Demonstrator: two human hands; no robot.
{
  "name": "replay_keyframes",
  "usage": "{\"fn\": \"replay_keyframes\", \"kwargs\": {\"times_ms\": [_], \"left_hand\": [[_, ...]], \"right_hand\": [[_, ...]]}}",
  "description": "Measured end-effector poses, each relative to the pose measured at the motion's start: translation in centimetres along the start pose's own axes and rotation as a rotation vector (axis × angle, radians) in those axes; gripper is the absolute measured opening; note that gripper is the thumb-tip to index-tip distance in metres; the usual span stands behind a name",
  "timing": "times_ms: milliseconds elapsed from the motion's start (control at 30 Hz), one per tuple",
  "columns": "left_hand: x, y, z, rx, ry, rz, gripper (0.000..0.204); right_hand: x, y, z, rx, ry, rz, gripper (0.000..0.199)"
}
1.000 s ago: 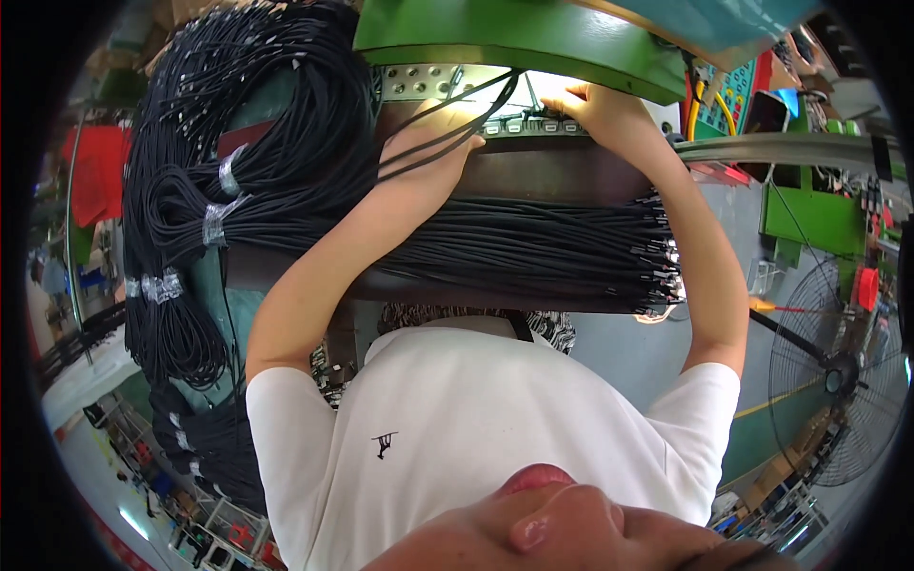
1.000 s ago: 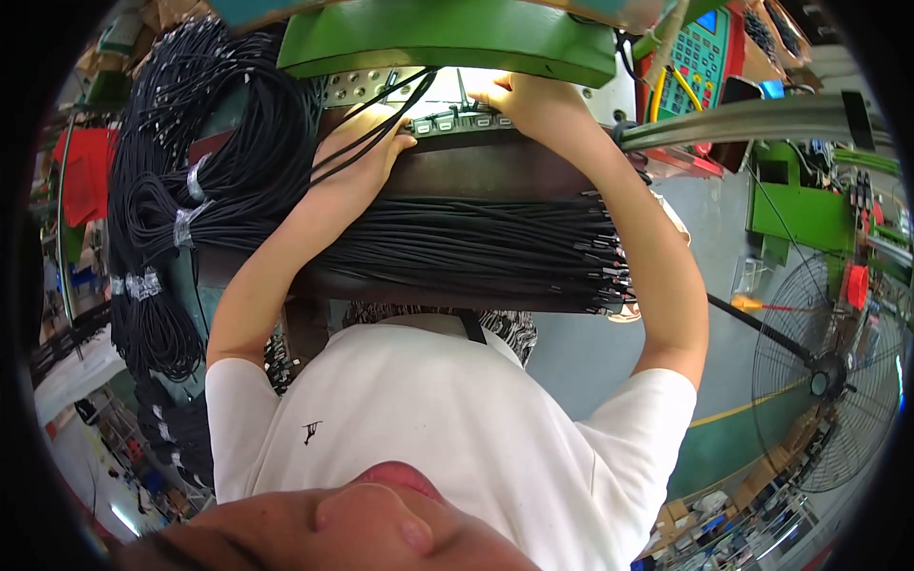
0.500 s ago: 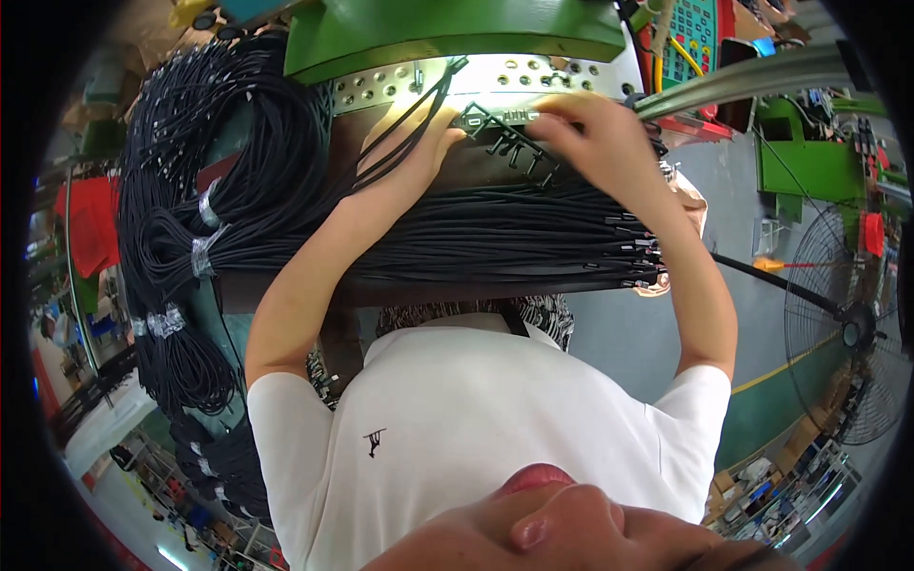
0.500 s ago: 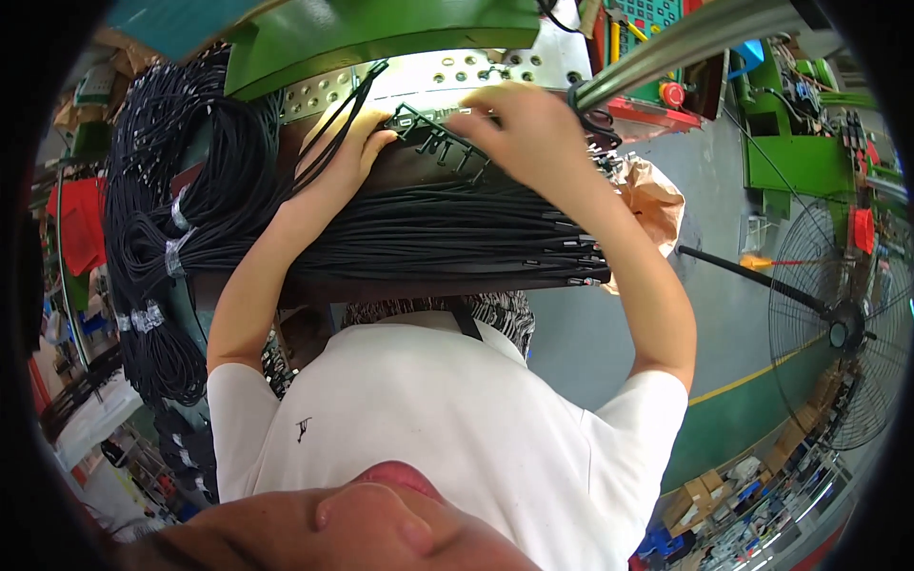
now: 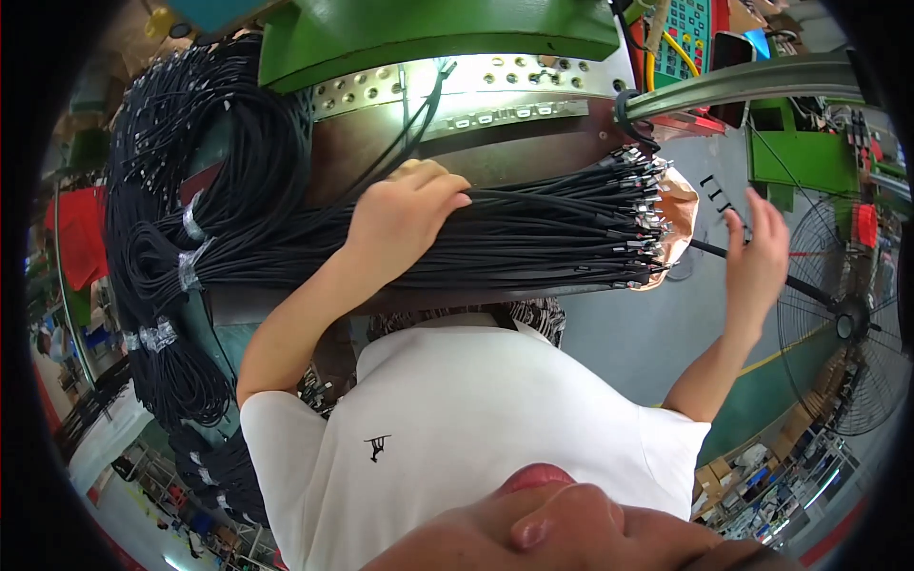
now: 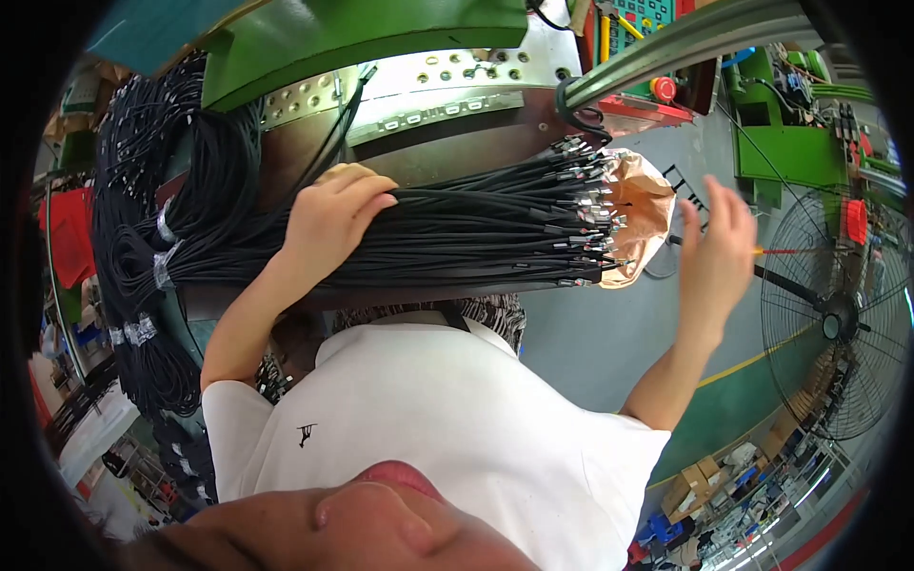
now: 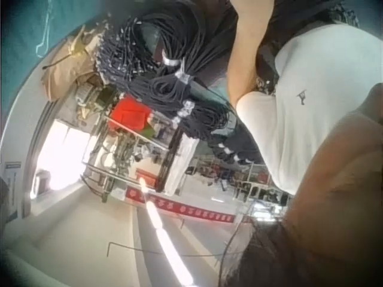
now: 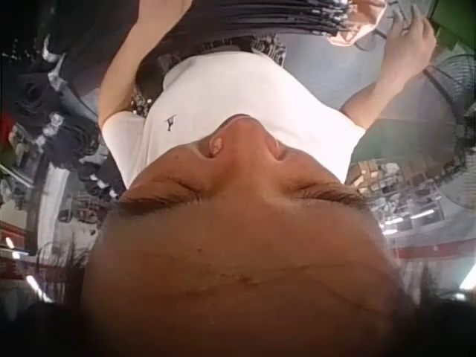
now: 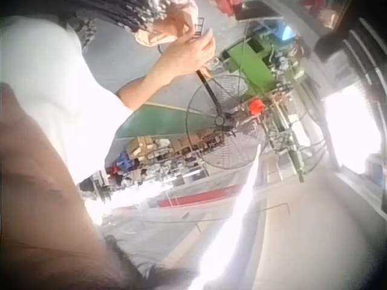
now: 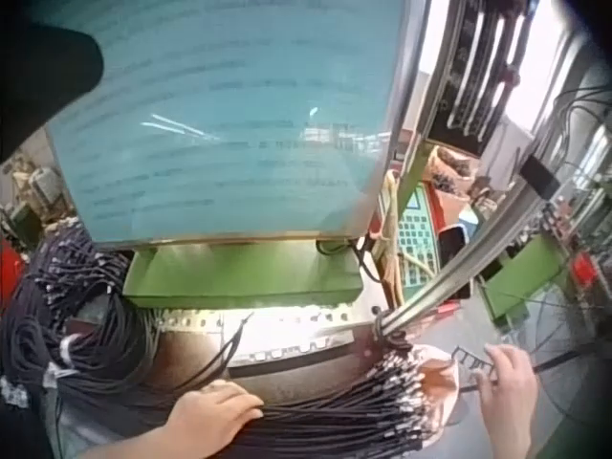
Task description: Connecting cable bundles into a metal test fixture on a factory workbench.
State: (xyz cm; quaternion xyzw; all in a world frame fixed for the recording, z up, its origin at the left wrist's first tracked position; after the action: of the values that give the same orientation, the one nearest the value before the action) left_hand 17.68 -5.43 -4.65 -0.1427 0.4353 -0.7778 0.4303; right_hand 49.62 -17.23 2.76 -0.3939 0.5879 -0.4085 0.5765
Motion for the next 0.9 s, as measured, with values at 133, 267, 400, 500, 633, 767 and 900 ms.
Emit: {"fn": "replay_keyframes", "kwargs": {"times_ms": [133, 267, 400, 500, 633, 767, 900], "left_hand": [[-0.4, -0.9, -0.2, 0.1, -0.127, -0.152, 0.019], [-1.8, -1.0, 0.5, 0.299, -0.396, -0.56, 0.029], [-2.9, 0.3, 1.3, -0.103, 0.05, -0.334, 0.019], [-4.0, -1.0, 1.7, -0.001, 0.004, -0.385, 0.021], [-5.3, 0.1, 2.2, -0.004, -0.158, -0.663, 0.03], [-5.2, 1.4, 1.5, -0.144, 0.048, -0.587, 0.026], [-5.9, -0.8, 2.5, -0.01, 0.148, -0.438, 0.019]], "right_hand": [[4.2, 3.5, -8.3, -0.713, -0.302, -0.057, 0.017], [5.8, 8.4, -12.2, -0.504, -0.451, 0.148, 0.015], [5.5, 8.8, -12.1, -0.518, -0.44, 0.127, 0.017], [5.5, 8.7, -12.4, -0.558, -0.446, 0.12, 0.018], [5.5, 8.6, -12.5, -0.519, -0.446, 0.113, 0.018], [5.5, 8.7, -12.5, -0.508, -0.456, 0.137, 0.019], [5.7, 8.8, -12.3, -0.497, -0.454, 0.134, 0.019]]}}
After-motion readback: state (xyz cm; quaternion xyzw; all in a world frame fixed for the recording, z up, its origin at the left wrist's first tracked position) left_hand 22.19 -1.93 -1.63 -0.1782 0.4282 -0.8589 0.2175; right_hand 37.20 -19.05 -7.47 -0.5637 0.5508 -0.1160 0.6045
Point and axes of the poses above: each hand's wrist, its own x-axis away from the middle knuckle, its own y-axis out of the palm, z = x × y, the point moved 4 cm from there along -x, towards the middle knuckle, and after that the axes turned 11 degrees about -y, right-handed, at the moved point
